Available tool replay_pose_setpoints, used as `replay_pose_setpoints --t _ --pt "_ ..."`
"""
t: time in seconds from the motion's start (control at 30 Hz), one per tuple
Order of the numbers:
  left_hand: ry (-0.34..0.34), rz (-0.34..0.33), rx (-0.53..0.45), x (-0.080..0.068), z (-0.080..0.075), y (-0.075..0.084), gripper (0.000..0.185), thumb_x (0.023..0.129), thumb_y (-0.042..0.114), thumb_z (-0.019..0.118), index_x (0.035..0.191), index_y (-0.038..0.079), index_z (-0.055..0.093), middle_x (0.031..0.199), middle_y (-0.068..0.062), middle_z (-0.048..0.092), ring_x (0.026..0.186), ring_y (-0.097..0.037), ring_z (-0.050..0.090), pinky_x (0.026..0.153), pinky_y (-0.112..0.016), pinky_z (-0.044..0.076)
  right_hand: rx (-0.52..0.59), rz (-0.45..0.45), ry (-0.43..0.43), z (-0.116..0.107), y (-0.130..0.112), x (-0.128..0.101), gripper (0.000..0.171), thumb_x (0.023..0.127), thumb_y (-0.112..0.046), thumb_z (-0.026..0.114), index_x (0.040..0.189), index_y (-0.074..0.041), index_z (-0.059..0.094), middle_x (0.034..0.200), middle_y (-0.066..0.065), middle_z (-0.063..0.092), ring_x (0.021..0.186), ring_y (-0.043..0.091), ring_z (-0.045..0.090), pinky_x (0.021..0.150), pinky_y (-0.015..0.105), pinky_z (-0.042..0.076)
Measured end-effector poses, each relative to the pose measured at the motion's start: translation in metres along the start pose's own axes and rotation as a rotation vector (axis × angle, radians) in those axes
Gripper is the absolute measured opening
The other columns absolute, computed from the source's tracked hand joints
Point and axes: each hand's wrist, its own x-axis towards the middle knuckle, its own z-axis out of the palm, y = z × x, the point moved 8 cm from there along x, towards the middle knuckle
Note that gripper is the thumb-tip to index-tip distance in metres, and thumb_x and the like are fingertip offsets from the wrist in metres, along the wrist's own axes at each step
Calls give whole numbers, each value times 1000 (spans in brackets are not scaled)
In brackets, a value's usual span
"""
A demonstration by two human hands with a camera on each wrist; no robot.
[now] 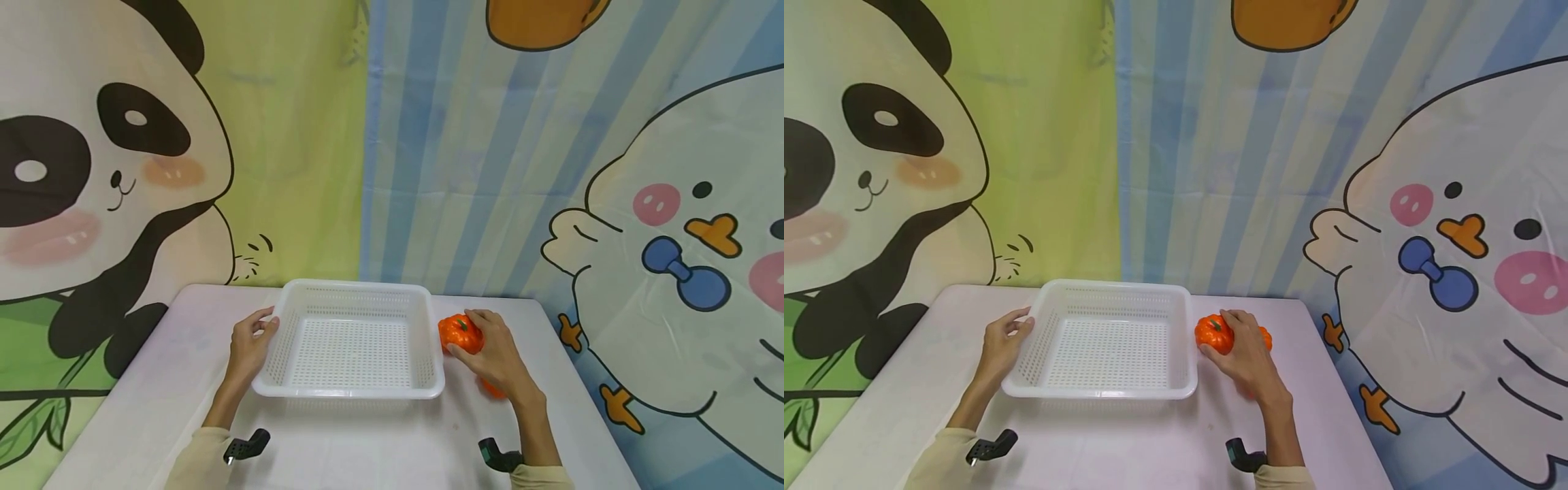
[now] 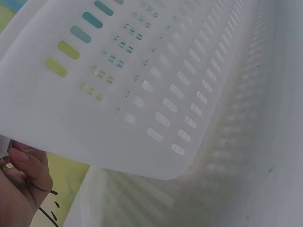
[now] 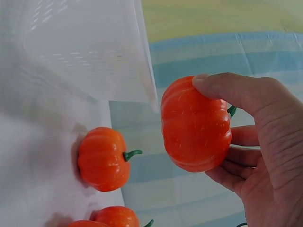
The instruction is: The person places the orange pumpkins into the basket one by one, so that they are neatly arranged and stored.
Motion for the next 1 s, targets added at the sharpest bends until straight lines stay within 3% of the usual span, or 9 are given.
replay_pose_setpoints --t 0.43,1.0 --pt "5 18 -11 3 -3 2 49 113 28 60 154 1 59 112 -27 74 73 -5 72 64 -20 57 27 -61 -20 4 -21 12 76 85 -32 92 148 1 65 145 21 66 134 40 61 104 59 61" --pt "1 26 -8 0 -1 1 47 112 28 61 153 3 61 111 -26 75 76 -4 72 66 -20 56 27 -79 -30 11 -27 11 74 84 -32 93 145 1 68 141 19 69 131 39 63 105 59 59"
